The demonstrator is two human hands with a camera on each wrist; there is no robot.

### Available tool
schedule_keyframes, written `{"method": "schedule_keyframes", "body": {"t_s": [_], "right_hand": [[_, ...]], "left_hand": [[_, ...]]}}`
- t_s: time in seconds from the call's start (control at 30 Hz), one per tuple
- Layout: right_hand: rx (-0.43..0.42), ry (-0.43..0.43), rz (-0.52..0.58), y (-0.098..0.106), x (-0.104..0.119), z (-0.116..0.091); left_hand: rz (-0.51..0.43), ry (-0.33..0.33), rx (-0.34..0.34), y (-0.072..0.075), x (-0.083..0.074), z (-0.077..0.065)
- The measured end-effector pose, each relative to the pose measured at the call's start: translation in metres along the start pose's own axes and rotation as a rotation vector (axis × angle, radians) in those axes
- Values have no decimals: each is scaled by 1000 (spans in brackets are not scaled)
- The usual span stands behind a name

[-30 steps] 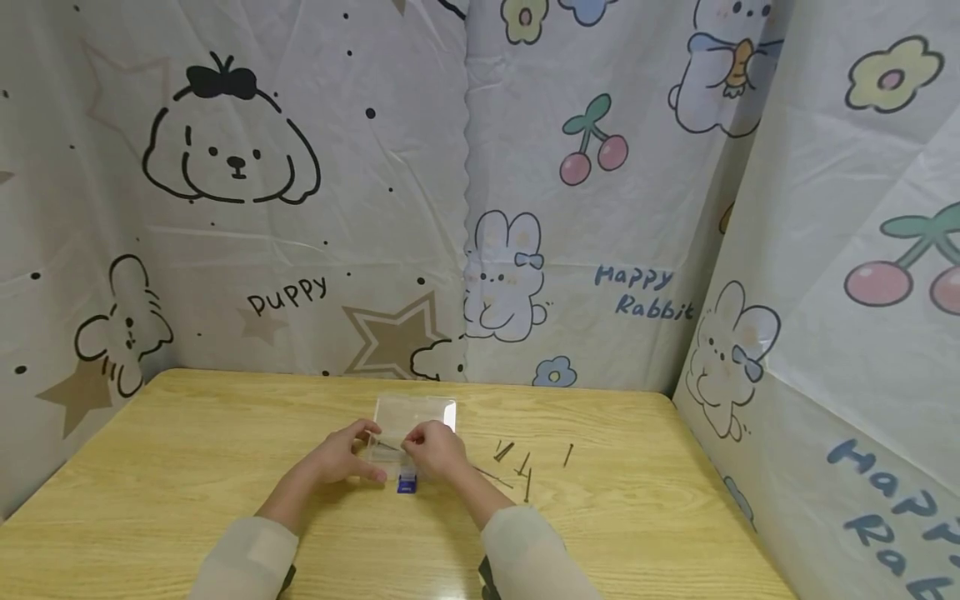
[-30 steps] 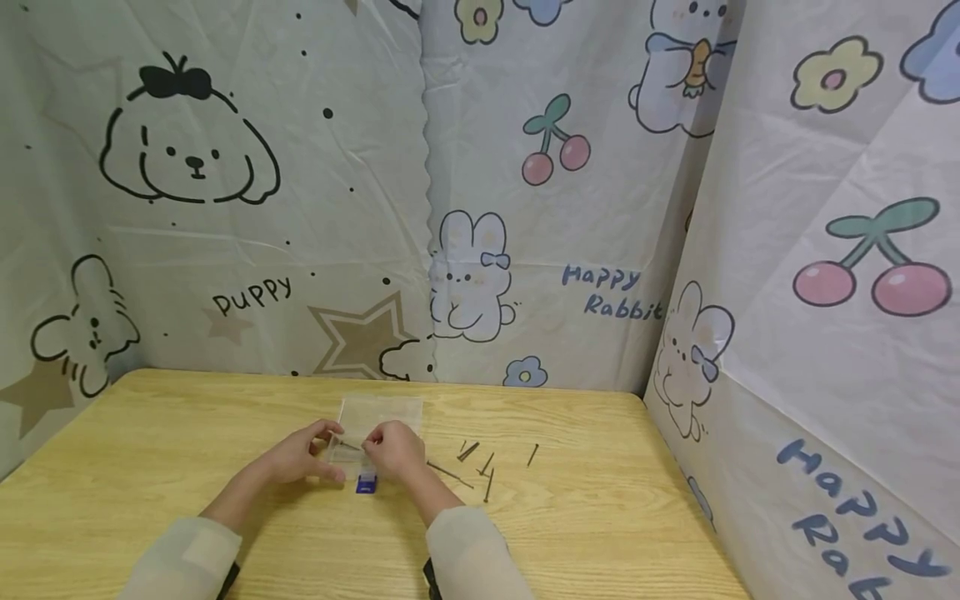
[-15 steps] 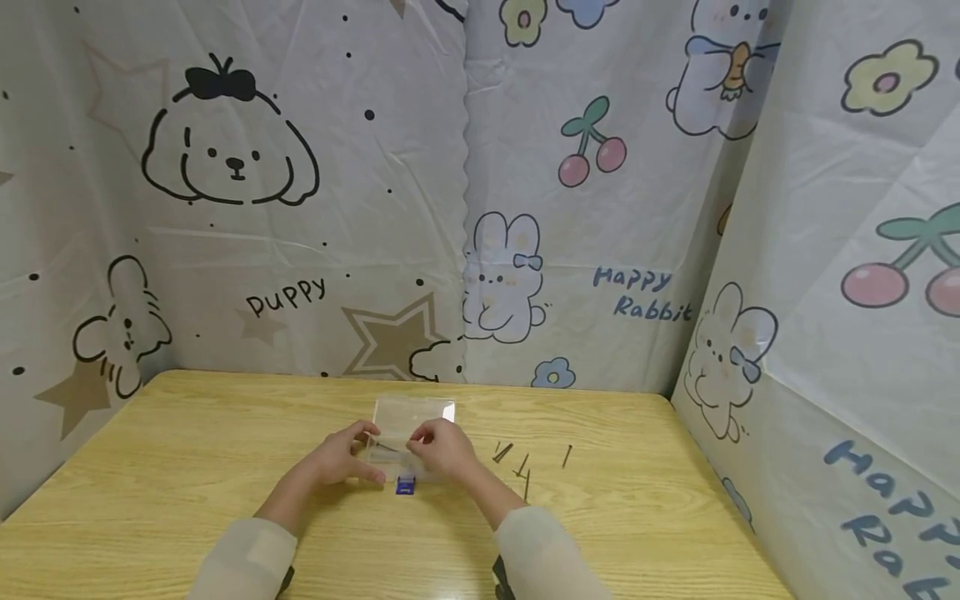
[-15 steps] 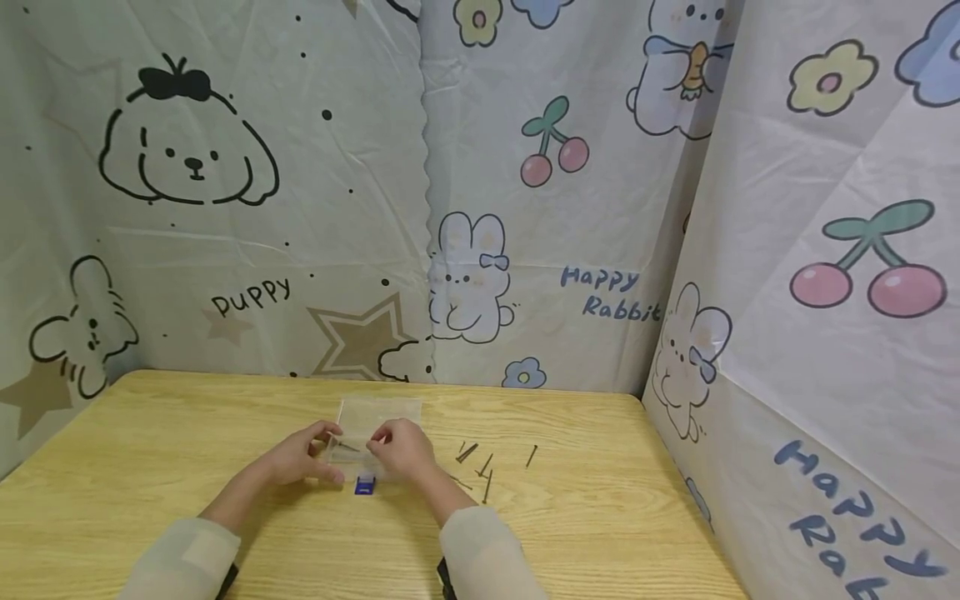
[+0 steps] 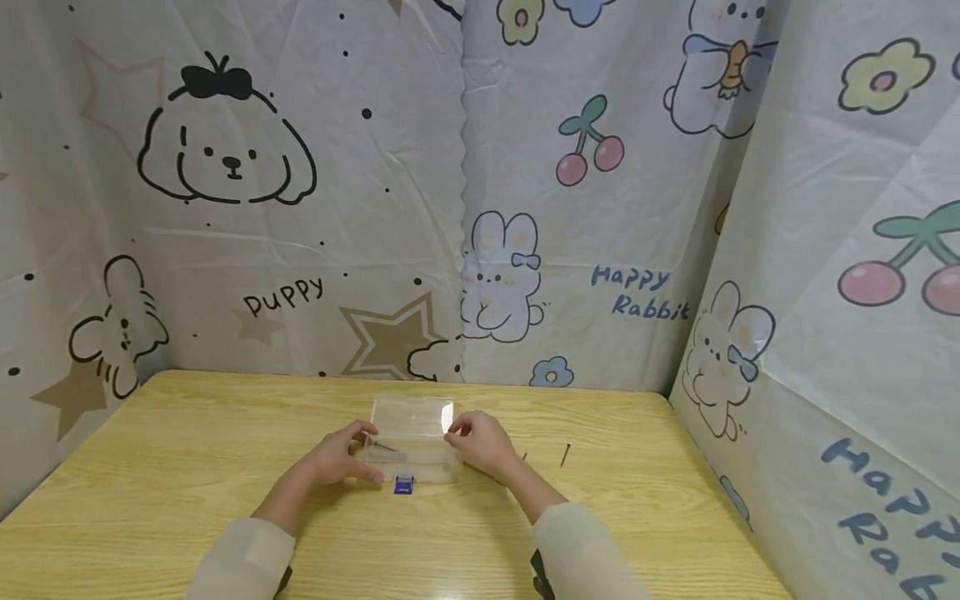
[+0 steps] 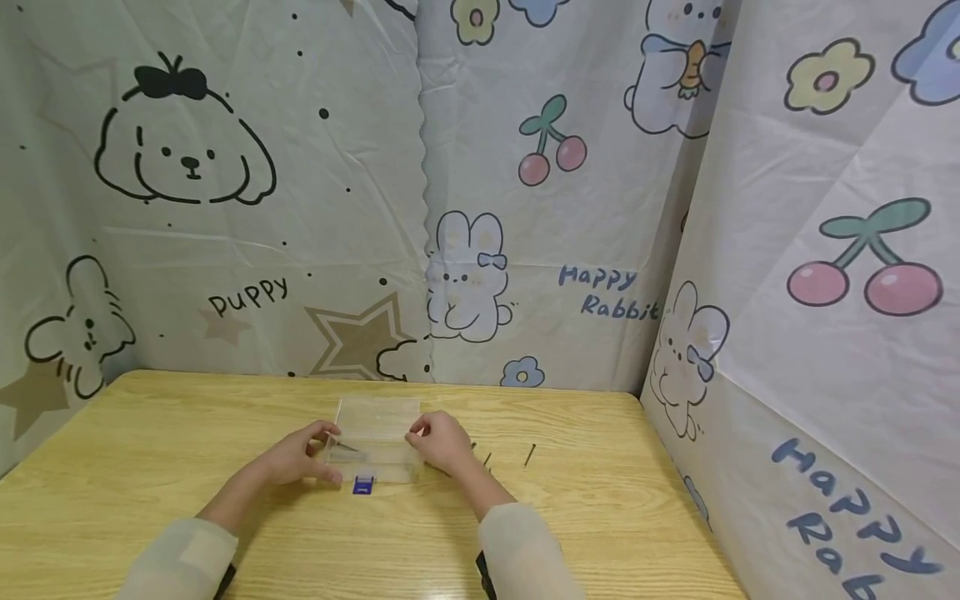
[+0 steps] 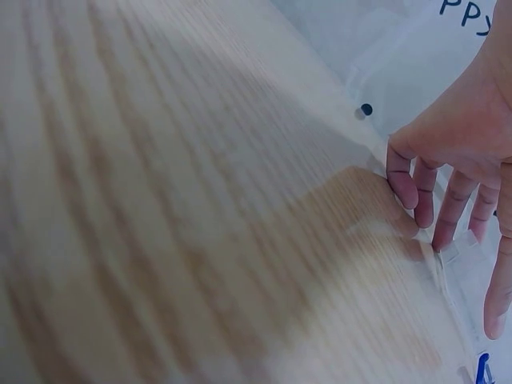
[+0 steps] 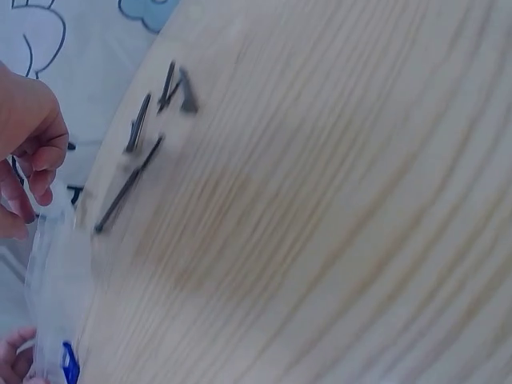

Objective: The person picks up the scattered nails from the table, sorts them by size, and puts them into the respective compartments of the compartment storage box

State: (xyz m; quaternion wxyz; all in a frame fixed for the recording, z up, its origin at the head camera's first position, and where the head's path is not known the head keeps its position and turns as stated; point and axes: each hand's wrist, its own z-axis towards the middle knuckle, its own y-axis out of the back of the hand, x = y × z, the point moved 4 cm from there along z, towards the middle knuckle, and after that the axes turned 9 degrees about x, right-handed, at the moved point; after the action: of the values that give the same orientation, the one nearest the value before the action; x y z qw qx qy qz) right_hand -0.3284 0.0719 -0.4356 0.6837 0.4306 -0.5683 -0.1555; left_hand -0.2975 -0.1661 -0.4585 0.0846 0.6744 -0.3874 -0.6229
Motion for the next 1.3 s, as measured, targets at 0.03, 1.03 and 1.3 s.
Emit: {"method": "schedule_keyframes", "body": {"t_s": [0.03,1.03,1.3], "right_hand": [[-4,0,-7,3,-3,-2],[74,22,-95,10,-52,-40],[91,61,-130,14,-53,-49]], "left_hand": [[-2,-1,0,0,0,0],[10,-3,-5,0,1,-1],[8,-26,4,0,-1,-2]]}}
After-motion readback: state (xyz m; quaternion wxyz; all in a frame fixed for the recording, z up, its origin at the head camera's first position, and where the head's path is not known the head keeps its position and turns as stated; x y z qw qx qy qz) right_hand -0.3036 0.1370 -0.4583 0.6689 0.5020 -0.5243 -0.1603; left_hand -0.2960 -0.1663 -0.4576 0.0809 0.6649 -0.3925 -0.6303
